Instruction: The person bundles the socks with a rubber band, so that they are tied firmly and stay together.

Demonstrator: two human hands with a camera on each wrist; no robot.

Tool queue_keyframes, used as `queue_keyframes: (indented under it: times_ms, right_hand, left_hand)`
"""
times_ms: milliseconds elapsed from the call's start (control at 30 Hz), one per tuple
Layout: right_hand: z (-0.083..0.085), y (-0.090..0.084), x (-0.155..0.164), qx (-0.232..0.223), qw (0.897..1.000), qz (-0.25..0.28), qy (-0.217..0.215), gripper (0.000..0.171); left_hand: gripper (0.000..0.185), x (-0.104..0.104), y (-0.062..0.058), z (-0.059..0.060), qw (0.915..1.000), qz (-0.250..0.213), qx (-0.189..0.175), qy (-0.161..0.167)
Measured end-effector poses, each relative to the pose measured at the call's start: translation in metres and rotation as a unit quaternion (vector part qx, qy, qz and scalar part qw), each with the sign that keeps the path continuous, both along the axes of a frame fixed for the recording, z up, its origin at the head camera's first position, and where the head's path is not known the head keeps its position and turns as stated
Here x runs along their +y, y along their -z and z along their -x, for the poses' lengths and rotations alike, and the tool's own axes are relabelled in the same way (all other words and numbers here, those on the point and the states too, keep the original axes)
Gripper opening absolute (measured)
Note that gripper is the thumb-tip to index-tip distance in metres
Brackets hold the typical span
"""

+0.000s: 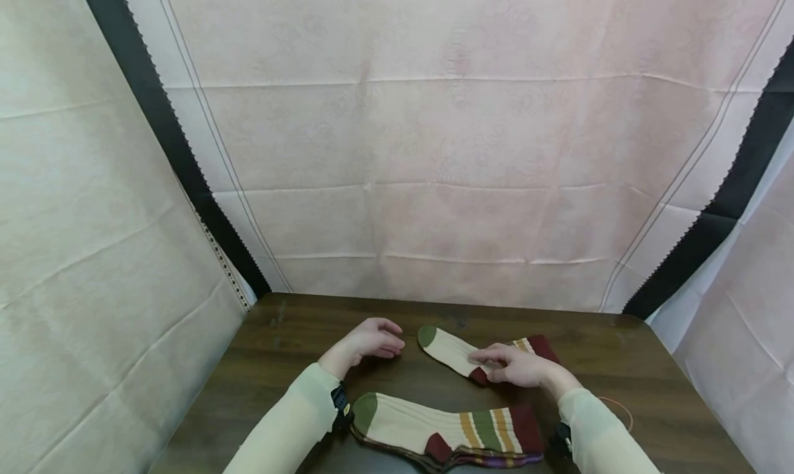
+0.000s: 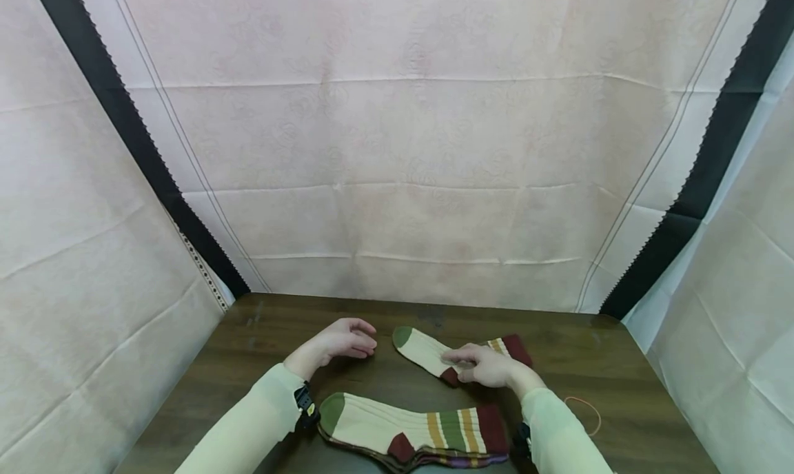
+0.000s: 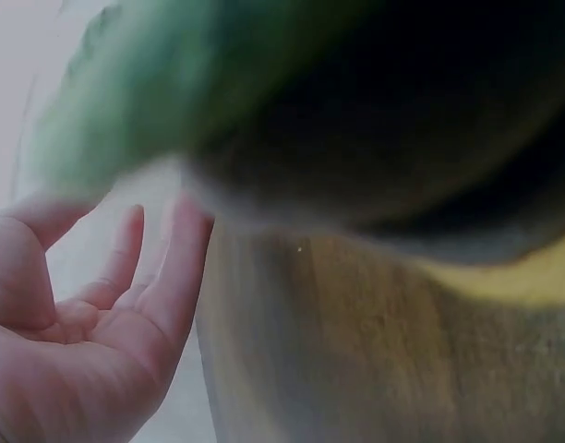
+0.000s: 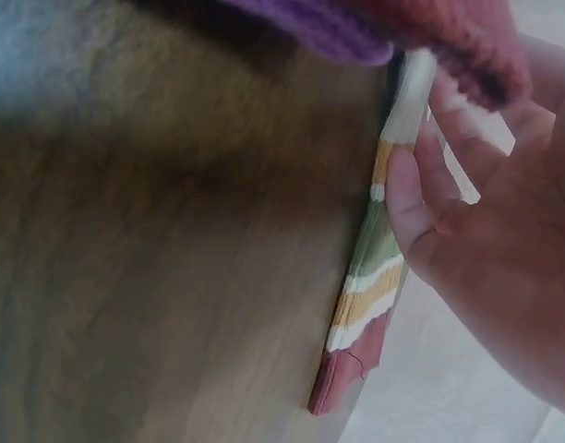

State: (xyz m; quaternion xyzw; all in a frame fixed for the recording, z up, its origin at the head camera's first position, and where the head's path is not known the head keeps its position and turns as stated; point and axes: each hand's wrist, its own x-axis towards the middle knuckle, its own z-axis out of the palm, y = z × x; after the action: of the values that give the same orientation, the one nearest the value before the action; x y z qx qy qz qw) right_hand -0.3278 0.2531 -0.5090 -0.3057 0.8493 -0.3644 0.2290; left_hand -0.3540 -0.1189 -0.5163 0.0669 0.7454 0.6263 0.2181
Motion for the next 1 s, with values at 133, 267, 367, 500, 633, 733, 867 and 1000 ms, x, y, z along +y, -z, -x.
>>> queue_keyframes:
  times_ms: [133, 267, 367, 500, 633, 733, 867, 1000]
  right_hand:
    - [-0.001, 0.000, -0.002, -0.020, 1.000, 0.010, -0.021, 0.040]
    - [-0.002, 0.001, -0.006, -0.028, 0.999, 0.004, -0.019, 0.043]
    - [-0.002, 0.002, -0.007, -0.035, 0.999, -0.001, -0.018, 0.045]
    - [-0.002, 0.004, -0.008, -0.045, 0.999, 0.007, -0.022, 0.046]
    - [-0.002, 0.004, -0.008, -0.048, 0.998, 0.019, -0.021, 0.044]
    - [0.000, 0.006, -0.006, -0.050, 0.998, 0.031, -0.015, 0.042]
    - [0.002, 0.006, 0.000, -0.030, 0.998, 0.059, 0.018, 0.038]
    - [0.006, 0.006, 0.013, 0.051, 0.991, 0.049, 0.116, 0.036]
  left_hand:
    - [0.048, 0.005, 0.003, -0.002, 1.0000, 0.007, 0.000, 0.001]
    - [0.047, 0.010, 0.007, -0.002, 0.9999, 0.013, 0.003, -0.005]
    - [0.046, 0.016, 0.009, -0.002, 0.9998, 0.022, 0.004, -0.004]
    - [0.043, 0.022, 0.010, -0.002, 0.9989, 0.046, 0.006, -0.004]
    - [0.035, 0.026, 0.013, -0.003, 0.9971, 0.072, 0.019, -0.018]
    - [0.025, 0.027, 0.016, -0.003, 0.9957, 0.083, 0.029, -0.031]
    - [0.015, 0.028, 0.020, -0.002, 0.9949, 0.087, 0.035, -0.036]
    - [0.013, 0.025, 0.019, -0.002, 0.9953, 0.083, 0.033, -0.039]
